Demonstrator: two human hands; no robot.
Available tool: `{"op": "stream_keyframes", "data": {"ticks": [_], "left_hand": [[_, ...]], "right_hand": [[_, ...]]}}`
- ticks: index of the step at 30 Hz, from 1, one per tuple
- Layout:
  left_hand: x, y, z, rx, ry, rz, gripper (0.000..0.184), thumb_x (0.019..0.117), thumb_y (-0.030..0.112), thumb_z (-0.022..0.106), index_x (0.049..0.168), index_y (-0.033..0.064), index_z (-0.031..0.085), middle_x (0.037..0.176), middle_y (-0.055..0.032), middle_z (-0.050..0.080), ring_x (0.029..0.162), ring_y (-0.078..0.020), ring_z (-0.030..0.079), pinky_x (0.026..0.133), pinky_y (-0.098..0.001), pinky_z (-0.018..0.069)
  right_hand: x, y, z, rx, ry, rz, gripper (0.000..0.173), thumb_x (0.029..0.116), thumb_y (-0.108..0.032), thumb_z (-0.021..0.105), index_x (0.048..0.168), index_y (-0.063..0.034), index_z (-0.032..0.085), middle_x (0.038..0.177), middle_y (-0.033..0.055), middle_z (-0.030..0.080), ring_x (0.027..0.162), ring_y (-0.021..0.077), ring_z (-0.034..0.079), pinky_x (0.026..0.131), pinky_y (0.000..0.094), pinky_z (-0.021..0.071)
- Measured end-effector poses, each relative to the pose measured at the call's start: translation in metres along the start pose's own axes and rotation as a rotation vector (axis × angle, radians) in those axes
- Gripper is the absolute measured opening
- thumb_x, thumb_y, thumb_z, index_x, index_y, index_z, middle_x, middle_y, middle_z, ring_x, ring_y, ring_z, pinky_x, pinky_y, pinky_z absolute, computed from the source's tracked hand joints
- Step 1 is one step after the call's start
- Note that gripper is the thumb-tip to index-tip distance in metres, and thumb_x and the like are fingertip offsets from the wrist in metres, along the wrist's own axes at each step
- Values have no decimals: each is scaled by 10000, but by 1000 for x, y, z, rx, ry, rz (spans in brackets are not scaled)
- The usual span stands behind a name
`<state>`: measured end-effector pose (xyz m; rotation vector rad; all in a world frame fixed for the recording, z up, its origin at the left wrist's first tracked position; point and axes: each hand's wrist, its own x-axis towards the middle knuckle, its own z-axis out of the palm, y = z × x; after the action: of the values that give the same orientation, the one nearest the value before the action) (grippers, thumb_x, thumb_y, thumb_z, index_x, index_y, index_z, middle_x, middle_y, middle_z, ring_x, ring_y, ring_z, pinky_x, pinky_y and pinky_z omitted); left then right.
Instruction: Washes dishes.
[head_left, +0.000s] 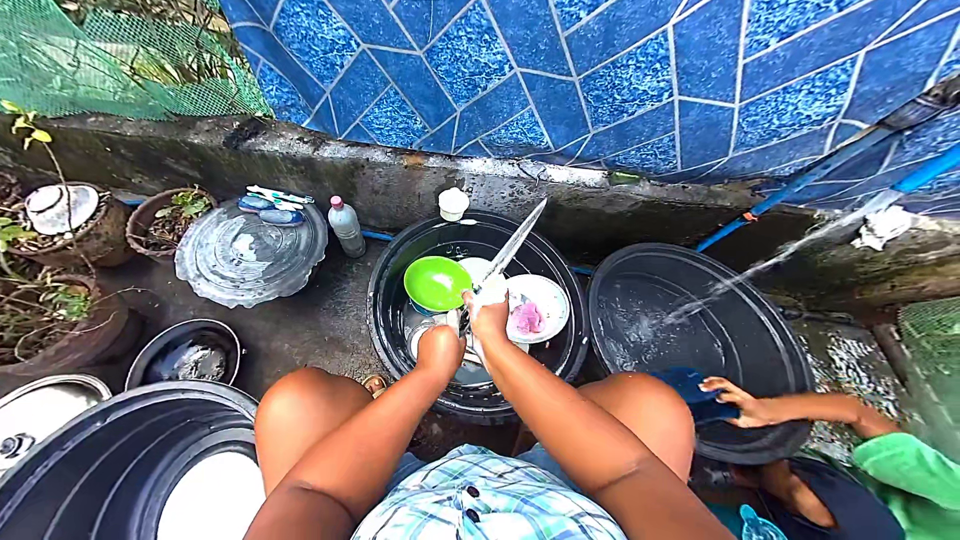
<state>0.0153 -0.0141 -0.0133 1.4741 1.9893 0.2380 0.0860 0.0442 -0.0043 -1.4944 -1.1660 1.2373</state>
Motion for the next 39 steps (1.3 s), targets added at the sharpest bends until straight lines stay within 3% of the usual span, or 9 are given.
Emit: {"op": "stream_keyframes", "data": {"ticks": [4, 9, 11, 13, 15, 22, 28, 32, 39], "left_hand": [[-1, -3, 10, -355, -70, 28, 470, 982, 165, 621, 1383, -58, 517, 1218, -225, 663, 1122, -301, 665, 1014, -460, 509], [-2, -8, 23, -1072, -243, -154, 149, 1057, 110, 497, 1147, -5, 521, 706, 2, 478, 541, -77, 460, 528, -242, 432], [2, -12, 22, -922, -156, -110, 239, 1064, 137, 500, 1239, -24, 532, 813, -52, 536, 637, -112, 518, 611, -284, 478], [8, -24, 26, -716, 6, 17, 364, 1010, 103, 565, 1317, -91, 535, 1099, -192, 659, 964, -212, 664, 897, -379, 548], [11, -36, 35, -624, 178, 121, 411, 950, 85, 627, 1281, -150, 562, 1231, -279, 651, 1204, -312, 622, 1094, -447, 450], [19, -65, 25, -671, 257, -48, 428, 982, 118, 620, 1326, -124, 543, 1273, -279, 632, 1247, -326, 595, 1109, -475, 433], [20, -69, 17, -1079, 399, -162, 361, 1072, 141, 494, 1342, -100, 504, 1162, -221, 632, 1034, -217, 622, 943, -374, 505], [25, -75, 12, -1139, 378, -78, 364, 1099, 186, 441, 1325, -82, 541, 1252, -212, 626, 1147, -200, 600, 1023, -355, 468], [19, -73, 18, -962, 518, 158, 364, 1047, 102, 460, 1296, -156, 521, 1178, -253, 646, 1109, -198, 638, 1026, -333, 492]], "right_hand": [[7, 21, 2, 25, -42, 120, 548, 918, 32, 695, 1404, 87, 450, 1259, 256, 604, 1117, 284, 612, 972, 425, 513], [17, 36, -10, -29, -427, -48, 371, 952, -44, 684, 1278, 89, 565, 1016, 133, 669, 874, 116, 638, 845, 300, 553], [15, 36, 0, -181, -405, -91, 446, 970, -129, 694, 1329, 85, 539, 1027, 177, 678, 879, 190, 665, 856, 364, 564], [6, 32, 10, -374, -397, -21, 593, 1010, -245, 662, 1465, 64, 440, 1300, 259, 633, 1211, 319, 627, 1086, 467, 477], [-4, 33, 19, -515, -442, 21, 661, 1027, -342, 623, 1507, 49, 391, 1396, 270, 583, 1343, 361, 549, 1156, 505, 414], [-18, 21, 31, -688, -658, -53, 593, 1076, -386, 514, 1451, 71, 472, 1372, 283, 598, 1337, 382, 553, 1151, 527, 403], [-29, 45, 41, -236, -360, -77, 376, 1038, -124, 575, 1326, 117, 574, 1278, 265, 654, 1236, 301, 622, 1108, 415, 460], [-30, 42, 39, -165, -455, -36, 572, 982, -47, 611, 1480, 116, 382, 1413, 292, 547, 1333, 294, 542, 1146, 389, 420], [-41, 22, 48, -112, -409, 14, 405, 1114, -130, 376, 1405, 123, 500, 1392, 291, 573, 1339, 292, 538, 1164, 393, 385]]}}
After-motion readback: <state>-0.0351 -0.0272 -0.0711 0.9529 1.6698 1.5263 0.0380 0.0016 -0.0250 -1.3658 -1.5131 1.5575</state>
